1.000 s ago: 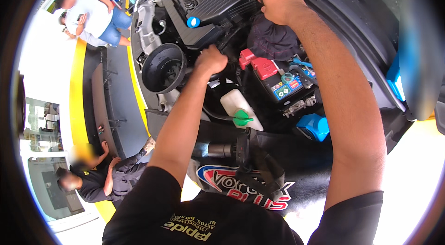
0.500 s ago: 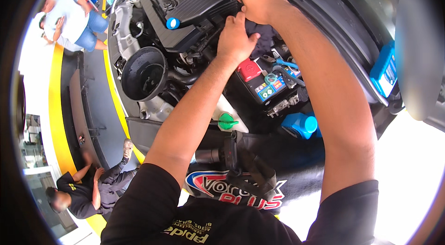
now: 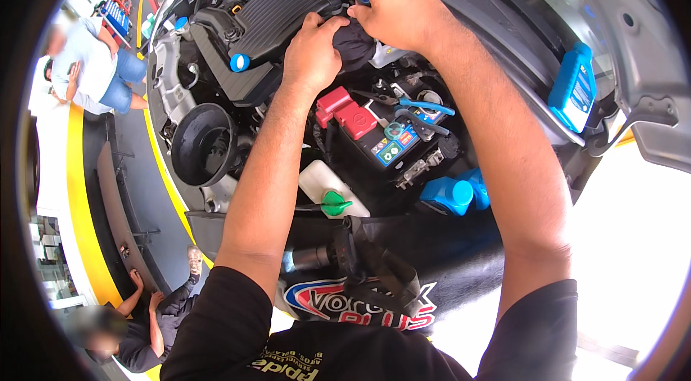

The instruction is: The person opens the hood of a car and refills the coolant reservoir using a funnel and a bottle of coolant. The person then closes the reservoir cap and wipes the area with a cloth.

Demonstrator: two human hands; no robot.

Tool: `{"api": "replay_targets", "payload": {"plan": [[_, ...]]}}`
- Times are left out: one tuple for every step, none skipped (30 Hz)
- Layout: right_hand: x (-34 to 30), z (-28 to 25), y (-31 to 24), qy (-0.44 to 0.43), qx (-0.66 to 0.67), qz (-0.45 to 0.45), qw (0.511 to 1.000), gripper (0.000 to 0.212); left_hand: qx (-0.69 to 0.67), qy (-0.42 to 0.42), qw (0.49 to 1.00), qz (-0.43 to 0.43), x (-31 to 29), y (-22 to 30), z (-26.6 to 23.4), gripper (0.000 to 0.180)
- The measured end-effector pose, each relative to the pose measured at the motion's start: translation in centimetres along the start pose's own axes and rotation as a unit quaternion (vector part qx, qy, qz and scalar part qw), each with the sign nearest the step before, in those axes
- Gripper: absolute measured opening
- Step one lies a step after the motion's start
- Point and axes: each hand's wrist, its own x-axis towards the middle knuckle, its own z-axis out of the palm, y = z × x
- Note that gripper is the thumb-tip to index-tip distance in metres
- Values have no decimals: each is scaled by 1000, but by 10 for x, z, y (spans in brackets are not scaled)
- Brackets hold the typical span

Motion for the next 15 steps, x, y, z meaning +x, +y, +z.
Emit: {"api": "replay_targets", "payload": {"plan": [[-1, 0, -1, -5, 3, 13, 1000, 25, 8, 6, 1000, 13, 2, 2, 0, 50], [-3, 2, -3, -10, 6, 27, 1000, 26, 15, 12, 999, 27, 4, 2, 2, 48], [-4, 3, -4, -16, 9, 41, 999, 26, 15, 17, 999, 42, 7, 1, 5, 48], [-5, 9, -1, -18, 6, 49, 999, 27, 15, 23, 998, 58, 11, 1, 6, 48], [-5, 15, 0, -21, 2, 59, 998, 27, 15, 28, 997, 73, 15, -2, 11, 48], [-5, 20, 3, -23, -1, 67, 997, 28, 26, 30, 996, 78, 17, -4, 15, 47], [-3, 24, 6, -30, -9, 90, 995, 28, 38, 32, 995, 84, 18, -5, 20, 47], [-1, 25, 8, -36, -15, 82, 996, 28, 48, 32, 994, 90, 18, -3, 22, 46], [2, 25, 10, -42, -22, 74, 996, 28, 32, 31, 995, 89, 20, -2, 23, 46], [6, 26, 12, -47, -29, 67, 996, 27, 15, 30, 996, 88, 23, -2, 23, 45], [11, 30, 15, -51, -35, 51, 997, 27, 0, 26, 996, 87, 24, -2, 22, 45], [18, 33, 19, -54, -42, 34, 997, 27, -17, 41, 996, 73, 25, -3, 22, 45], [25, 36, 22, -56, -50, 19, 997, 27, -34, 56, 996, 60, 28, -4, 23, 46], [34, 40, 25, -57, -38, 19, 997, 29, -50, 69, 995, 45, 30, -8, 23, 46], [39, 38, 32, -61, -36, 31, 997, 31, -118, 95, 988, 21, 32, -4, 28, 53]]}}
